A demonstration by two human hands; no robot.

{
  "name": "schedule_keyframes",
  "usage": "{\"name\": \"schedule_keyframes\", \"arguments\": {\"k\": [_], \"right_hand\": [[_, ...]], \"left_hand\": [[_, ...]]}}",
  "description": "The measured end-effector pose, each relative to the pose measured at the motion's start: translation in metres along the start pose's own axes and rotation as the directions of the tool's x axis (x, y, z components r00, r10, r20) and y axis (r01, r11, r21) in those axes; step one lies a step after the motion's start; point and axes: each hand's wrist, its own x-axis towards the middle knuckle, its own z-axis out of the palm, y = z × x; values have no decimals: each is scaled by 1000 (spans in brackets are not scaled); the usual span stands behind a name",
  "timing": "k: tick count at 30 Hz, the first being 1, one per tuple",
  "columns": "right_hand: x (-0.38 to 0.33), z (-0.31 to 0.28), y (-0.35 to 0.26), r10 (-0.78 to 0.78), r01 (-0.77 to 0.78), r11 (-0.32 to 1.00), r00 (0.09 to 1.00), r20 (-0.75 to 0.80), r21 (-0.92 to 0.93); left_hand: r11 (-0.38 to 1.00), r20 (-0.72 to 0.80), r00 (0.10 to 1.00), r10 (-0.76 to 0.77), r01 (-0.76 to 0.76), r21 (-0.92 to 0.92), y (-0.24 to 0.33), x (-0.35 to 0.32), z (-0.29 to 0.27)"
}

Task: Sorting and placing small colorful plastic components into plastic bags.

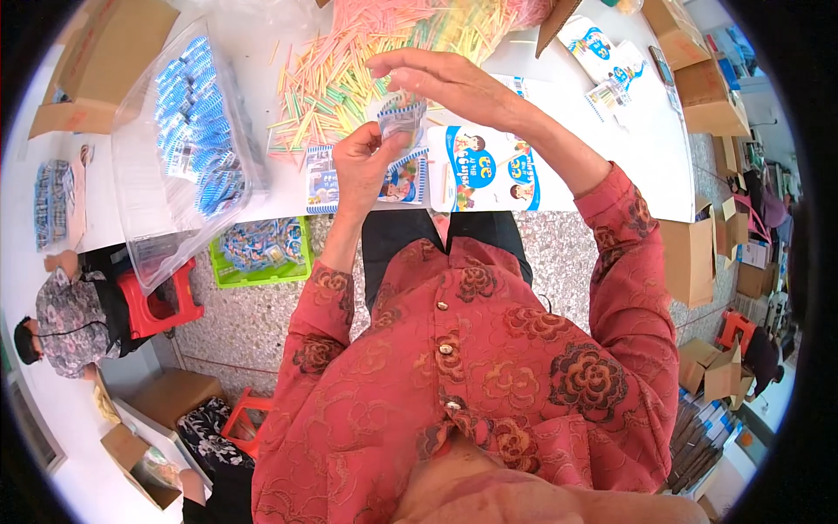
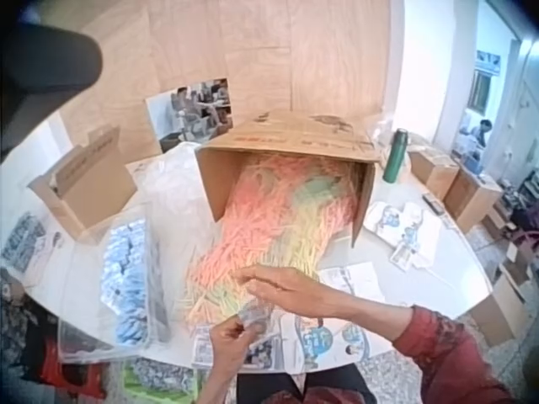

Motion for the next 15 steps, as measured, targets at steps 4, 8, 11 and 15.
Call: {"name": "schedule_keyframes", "arguments": {"k": [4, 8, 11, 15], "right_hand": [[-3, 2, 8, 21, -17, 999, 992, 123, -32], [-8, 10, 9, 46, -46, 999, 997, 57, 1], [-9, 11, 16, 101, -94, 990, 993, -67, 102], [-13, 10, 17, 155, -153, 987, 986, -63, 41]], "left_hand": [[998, -21, 1000, -23, 22, -63, 7, -3, 3], [998, -38, 999, -20, 18, -67, 7, -4, 3], [997, -109, 994, -4, -5, -81, 11, -3, 3], [978, -171, 985, 9, -44, -202, 19, -1, 5]]}}
